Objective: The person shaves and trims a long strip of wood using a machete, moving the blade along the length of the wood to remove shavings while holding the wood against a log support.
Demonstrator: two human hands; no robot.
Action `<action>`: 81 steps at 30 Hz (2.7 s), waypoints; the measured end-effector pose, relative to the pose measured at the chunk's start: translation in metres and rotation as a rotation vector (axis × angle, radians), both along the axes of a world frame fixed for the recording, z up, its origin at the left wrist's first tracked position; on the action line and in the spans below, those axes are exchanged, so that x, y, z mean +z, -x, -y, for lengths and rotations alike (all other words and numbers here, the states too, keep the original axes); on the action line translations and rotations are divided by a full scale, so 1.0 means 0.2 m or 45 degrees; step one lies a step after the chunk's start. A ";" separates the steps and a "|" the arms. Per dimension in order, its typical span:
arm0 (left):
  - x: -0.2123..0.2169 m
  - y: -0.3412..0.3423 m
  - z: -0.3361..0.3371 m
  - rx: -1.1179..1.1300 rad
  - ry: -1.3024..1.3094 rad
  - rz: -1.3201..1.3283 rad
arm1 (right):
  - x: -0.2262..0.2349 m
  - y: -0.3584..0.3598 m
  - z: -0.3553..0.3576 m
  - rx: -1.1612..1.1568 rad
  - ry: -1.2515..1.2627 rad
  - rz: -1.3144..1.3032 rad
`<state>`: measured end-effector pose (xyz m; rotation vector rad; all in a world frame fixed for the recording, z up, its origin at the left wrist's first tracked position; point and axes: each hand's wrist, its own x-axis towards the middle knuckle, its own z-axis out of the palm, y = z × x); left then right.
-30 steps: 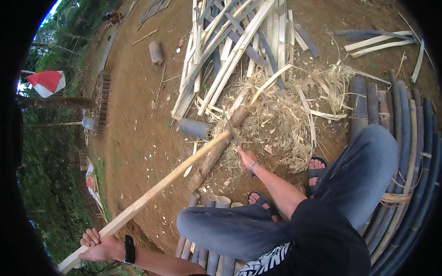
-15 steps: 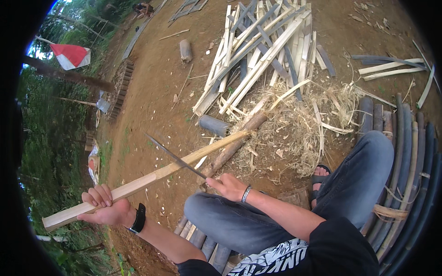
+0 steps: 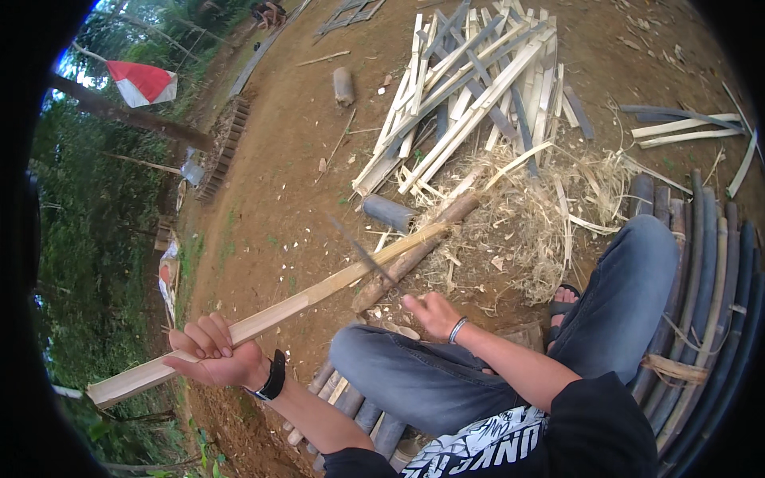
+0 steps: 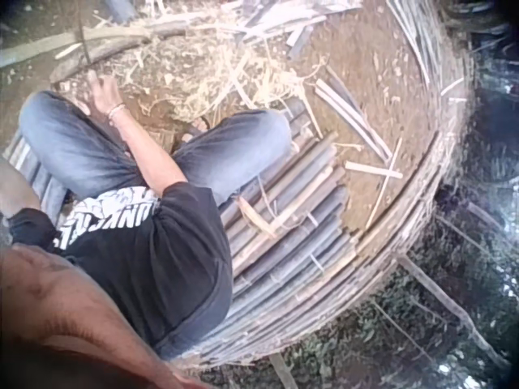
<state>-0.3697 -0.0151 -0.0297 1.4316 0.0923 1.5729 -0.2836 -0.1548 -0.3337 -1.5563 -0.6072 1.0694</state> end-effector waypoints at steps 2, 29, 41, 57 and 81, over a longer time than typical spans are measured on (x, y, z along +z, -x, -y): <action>-0.02 0.03 -0.01 -0.040 -0.019 0.004 | -0.04 0.00 -0.03 -0.038 -0.025 -0.065; -0.04 0.05 -0.02 -0.190 -0.063 0.006 | -0.19 0.12 0.02 -0.148 -0.145 0.017; -0.04 0.05 -0.01 -0.255 -0.012 0.013 | -0.39 -0.06 -0.03 -0.302 0.060 -0.229; -0.02 0.05 -0.06 -0.386 -0.084 -0.079 | -0.31 0.05 -0.06 -0.230 -0.098 -0.194; 0.01 -0.08 -0.01 -0.316 -0.118 -0.085 | -0.48 -0.24 0.00 -0.321 0.222 -0.129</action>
